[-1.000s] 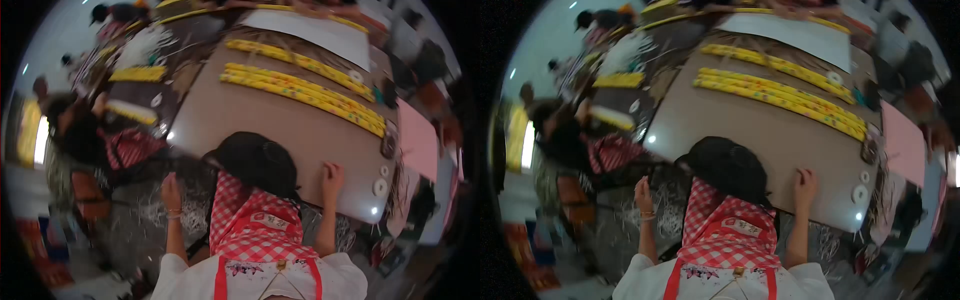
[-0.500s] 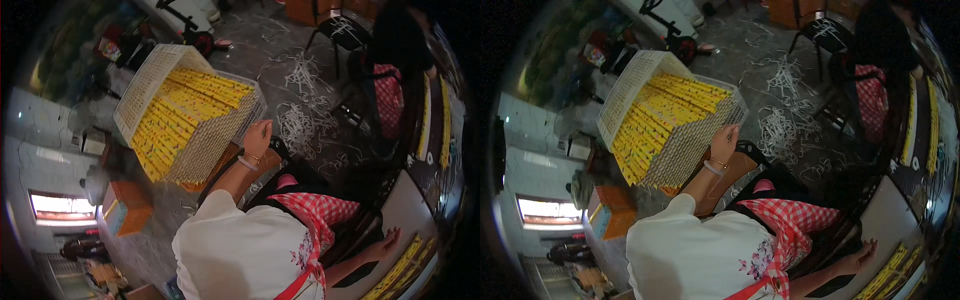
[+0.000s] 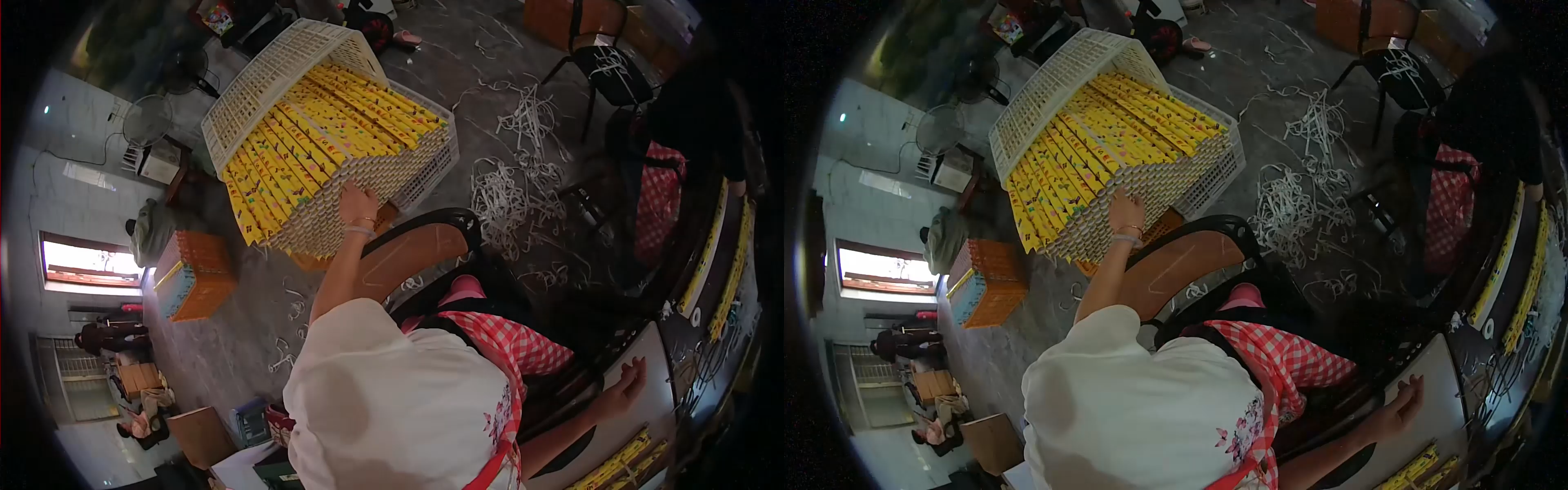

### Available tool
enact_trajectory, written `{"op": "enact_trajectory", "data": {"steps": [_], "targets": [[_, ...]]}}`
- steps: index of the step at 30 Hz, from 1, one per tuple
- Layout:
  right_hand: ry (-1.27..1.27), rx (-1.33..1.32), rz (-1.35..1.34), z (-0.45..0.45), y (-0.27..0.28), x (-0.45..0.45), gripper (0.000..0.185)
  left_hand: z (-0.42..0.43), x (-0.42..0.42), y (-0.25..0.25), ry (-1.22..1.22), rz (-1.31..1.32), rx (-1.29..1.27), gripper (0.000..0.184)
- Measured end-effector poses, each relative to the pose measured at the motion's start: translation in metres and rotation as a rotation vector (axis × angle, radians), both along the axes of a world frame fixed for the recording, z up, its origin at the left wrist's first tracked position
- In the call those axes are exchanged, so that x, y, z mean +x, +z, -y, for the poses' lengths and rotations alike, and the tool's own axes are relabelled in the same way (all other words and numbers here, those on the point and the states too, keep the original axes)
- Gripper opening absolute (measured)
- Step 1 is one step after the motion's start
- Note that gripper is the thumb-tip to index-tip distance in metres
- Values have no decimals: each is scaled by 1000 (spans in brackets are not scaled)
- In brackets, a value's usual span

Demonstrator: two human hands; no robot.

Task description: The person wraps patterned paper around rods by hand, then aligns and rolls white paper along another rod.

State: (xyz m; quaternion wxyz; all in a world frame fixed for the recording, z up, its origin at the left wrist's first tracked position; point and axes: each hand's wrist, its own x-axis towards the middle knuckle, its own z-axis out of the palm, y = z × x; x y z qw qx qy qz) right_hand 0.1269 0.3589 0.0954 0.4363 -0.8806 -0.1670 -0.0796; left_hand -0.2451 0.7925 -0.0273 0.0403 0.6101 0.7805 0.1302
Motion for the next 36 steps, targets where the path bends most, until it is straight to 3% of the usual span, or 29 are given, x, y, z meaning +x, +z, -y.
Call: {"op": "enact_trajectory", "data": {"steps": [2,5,10,12,13,18,21,23,25,28,31,32,33,35,36], "targets": [[3,6,-2,5,-3,-1,33,-11,0,-3,75,-41,-66,55],[-2,4,12,9,-2,-3,32,-36,-16,-17,15,-211,220,69],[-38,-38,8,13,-1,-3,32,-103,-44,-60,118,-530,304,75],[-15,-22,4,14,-2,-5,32,-115,-37,-51,216,-747,-158,71],[-23,-21,4,17,-4,-4,32,-107,-30,-35,173,-834,-228,65],[-54,-39,-20,22,-11,-9,31,-112,-20,-8,115,-736,-277,62],[-33,-60,-18,28,-15,-9,31,-120,-22,-3,20,-887,-315,69],[-45,-38,-40,28,-14,-13,31,-120,-13,16,-14,-867,-563,78],[-55,-12,-61,28,-17,-15,30,-120,-14,19,-93,-977,-516,76],[-55,26,-32,37,-20,-18,30,-113,-3,16,-48,-852,-463,75],[-117,39,-71,40,-17,-22,30,-99,22,25,-204,-855,-475,82],[-121,76,-67,41,-18,-23,29,-82,34,42,-126,-483,-422,78],[-126,113,-62,44,-18,-24,29,-67,42,46,-135,-481,-414,78],[-125,156,-54,46,-17,-29,29,-35,59,57,-117,-52,-21,75],[-115,192,-49,49,-17,-30,28,-16,68,70,-90,97,-16,72]]}}
